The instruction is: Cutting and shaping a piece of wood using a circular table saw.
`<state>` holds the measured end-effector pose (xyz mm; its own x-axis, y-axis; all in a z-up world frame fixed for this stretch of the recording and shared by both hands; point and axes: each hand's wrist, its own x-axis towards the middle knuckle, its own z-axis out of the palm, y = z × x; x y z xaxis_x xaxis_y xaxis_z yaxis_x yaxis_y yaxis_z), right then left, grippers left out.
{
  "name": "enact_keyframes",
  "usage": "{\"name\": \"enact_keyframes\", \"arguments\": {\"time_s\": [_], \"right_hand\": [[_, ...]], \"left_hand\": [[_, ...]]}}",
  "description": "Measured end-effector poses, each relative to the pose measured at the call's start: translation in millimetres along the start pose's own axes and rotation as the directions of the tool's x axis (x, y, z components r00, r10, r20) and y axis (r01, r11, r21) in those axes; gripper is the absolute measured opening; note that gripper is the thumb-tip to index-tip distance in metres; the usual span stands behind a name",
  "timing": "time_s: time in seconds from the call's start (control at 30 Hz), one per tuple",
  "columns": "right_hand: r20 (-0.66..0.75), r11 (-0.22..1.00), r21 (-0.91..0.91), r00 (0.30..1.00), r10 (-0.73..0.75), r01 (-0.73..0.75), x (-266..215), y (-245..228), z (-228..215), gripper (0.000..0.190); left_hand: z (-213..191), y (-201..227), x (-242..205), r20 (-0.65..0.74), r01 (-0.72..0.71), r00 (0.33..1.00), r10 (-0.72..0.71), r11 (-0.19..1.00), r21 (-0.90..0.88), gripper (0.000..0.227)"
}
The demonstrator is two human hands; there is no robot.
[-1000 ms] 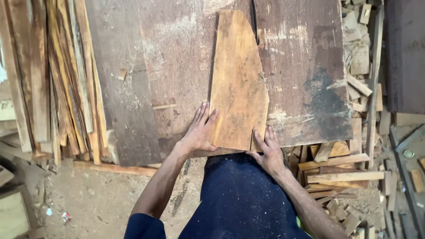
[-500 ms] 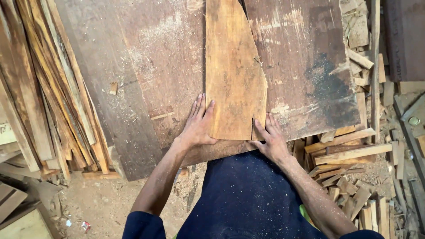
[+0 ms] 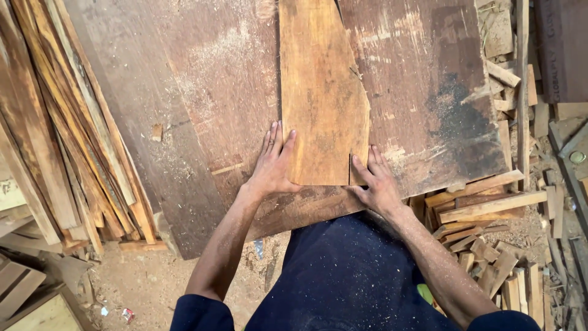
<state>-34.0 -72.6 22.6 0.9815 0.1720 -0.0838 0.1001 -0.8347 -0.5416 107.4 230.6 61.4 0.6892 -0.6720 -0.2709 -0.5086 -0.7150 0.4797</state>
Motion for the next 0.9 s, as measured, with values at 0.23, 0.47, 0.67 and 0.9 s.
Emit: {"name": "enact_keyframes", "arguments": {"time_s": [0.23,0.47,0.67,0.9], "right_hand": [[0.040,0.999,0.013,0.999,0.037,-0.038,18.3,11.7,4.0,0.093],[-0.018,0.999,0.043,1.000,0.021,-0.021,28.9,10.8,-10.6,0.090],[-0.018,0.998,0.065,1.000,0.001,0.001,7.8,13.0,-25.9,0.086],[0.070,0.999,0.048,0.998,0.000,-0.004,12.3,37.8,-34.0,0.090]], "left_hand": [[-5.6,-10.0,13.9,-0.005,0.020,1.000,-0.020,1.000,-0.011,0.148],[-3.7,-9.2,21.5,-0.008,0.038,0.999,-0.038,0.999,0.032,0.143],[0.3,21.6,9.8,0.099,0.080,0.992,-0.080,0.997,0.005,0.150],[37.0,18.2,13.7,-0.131,0.012,0.991,-0.015,1.000,-0.028,0.146]]}}
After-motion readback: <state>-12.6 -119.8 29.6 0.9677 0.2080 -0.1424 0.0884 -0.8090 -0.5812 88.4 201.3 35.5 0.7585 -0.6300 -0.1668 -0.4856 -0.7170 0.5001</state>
